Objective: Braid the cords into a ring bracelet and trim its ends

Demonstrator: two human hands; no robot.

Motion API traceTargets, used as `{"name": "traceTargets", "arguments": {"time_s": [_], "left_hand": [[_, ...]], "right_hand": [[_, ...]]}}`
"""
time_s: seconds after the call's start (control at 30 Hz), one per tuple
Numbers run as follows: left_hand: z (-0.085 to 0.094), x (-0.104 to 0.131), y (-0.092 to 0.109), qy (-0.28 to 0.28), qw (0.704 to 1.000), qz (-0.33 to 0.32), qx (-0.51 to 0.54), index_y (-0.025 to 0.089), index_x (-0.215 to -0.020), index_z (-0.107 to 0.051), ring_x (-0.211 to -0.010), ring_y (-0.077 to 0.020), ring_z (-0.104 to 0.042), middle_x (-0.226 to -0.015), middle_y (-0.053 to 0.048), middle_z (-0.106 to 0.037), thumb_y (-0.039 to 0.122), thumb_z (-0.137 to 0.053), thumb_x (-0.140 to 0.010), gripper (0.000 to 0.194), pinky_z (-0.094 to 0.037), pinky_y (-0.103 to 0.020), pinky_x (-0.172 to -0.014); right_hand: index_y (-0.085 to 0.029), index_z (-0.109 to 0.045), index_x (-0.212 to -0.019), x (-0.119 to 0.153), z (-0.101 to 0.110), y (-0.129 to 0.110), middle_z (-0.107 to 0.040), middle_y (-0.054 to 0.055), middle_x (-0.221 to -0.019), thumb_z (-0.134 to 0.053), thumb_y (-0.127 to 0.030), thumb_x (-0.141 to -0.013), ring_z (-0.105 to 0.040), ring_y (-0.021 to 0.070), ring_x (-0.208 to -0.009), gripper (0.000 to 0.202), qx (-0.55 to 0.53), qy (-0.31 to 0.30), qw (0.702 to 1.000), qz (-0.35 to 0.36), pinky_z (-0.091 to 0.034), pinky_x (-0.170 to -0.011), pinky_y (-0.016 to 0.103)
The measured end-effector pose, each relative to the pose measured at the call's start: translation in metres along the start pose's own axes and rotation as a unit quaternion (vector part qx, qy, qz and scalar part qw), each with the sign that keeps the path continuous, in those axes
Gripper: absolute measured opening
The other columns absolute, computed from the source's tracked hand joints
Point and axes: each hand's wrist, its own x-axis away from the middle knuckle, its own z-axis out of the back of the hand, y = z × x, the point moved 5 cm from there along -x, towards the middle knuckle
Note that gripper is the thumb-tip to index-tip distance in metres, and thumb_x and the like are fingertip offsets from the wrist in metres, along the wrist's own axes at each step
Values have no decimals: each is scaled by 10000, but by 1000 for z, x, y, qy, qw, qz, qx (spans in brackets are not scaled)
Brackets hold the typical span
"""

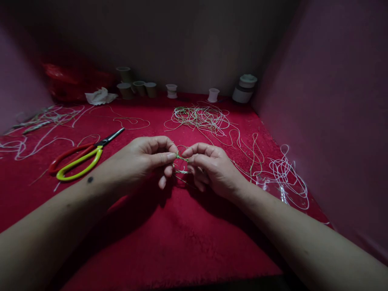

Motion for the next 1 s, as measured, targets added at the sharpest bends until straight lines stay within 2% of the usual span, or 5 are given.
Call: {"name": "traceTargets", "arguments": {"time_s": [0.13,0.27,0.7,0.87,1.0], "left_hand": [[-1,1,0,-3,1000,9,8,167,-770,-551,-403,-111,-576,-530,23,-616,156,-576,-807,46,-480,-197,-429],[-2,2,2,1,1000,12,-5,164,-750,-544,-387,-115,-568,-505,22,-604,157,-576,-797,58,-474,-197,-416],[-3,5,8,-21,997,22,-64,159,-773,-564,-408,-118,-573,-515,21,-599,195,-581,-806,52,-495,-205,-430],[-6,6,12,-27,996,-1,-87,161,-781,-568,-426,-121,-592,-537,22,-609,181,-563,-809,34,-511,-211,-449],[-6,6,12,-31,994,-29,-98,163,-812,-578,-457,-123,-617,-569,22,-628,175,-557,-813,24,-534,-218,-485]], "right_hand": [[-170,-558,-789,2,0,-1,-510,-99,-479,-659,-210,-706,-359,33,-298,136,31,17,999,-7,-336,-276,162],[-169,-552,-733,1,0,0,-492,-97,-459,-643,-222,-722,-356,33,-288,106,53,22,998,-16,-321,-272,164],[-177,-573,-771,1,1,1,-412,-115,-424,-611,-216,-742,-305,35,-292,61,41,12,999,-35,-281,-267,157],[-182,-569,-754,2,0,0,-404,-113,-412,-586,-189,-749,-284,40,-292,19,36,5,998,-41,-271,-262,159],[-176,-542,-691,2,-1,1,-430,-100,-436,-638,-251,-764,-299,33,-306,141,43,-11,998,-42,-262,-268,160]]}}
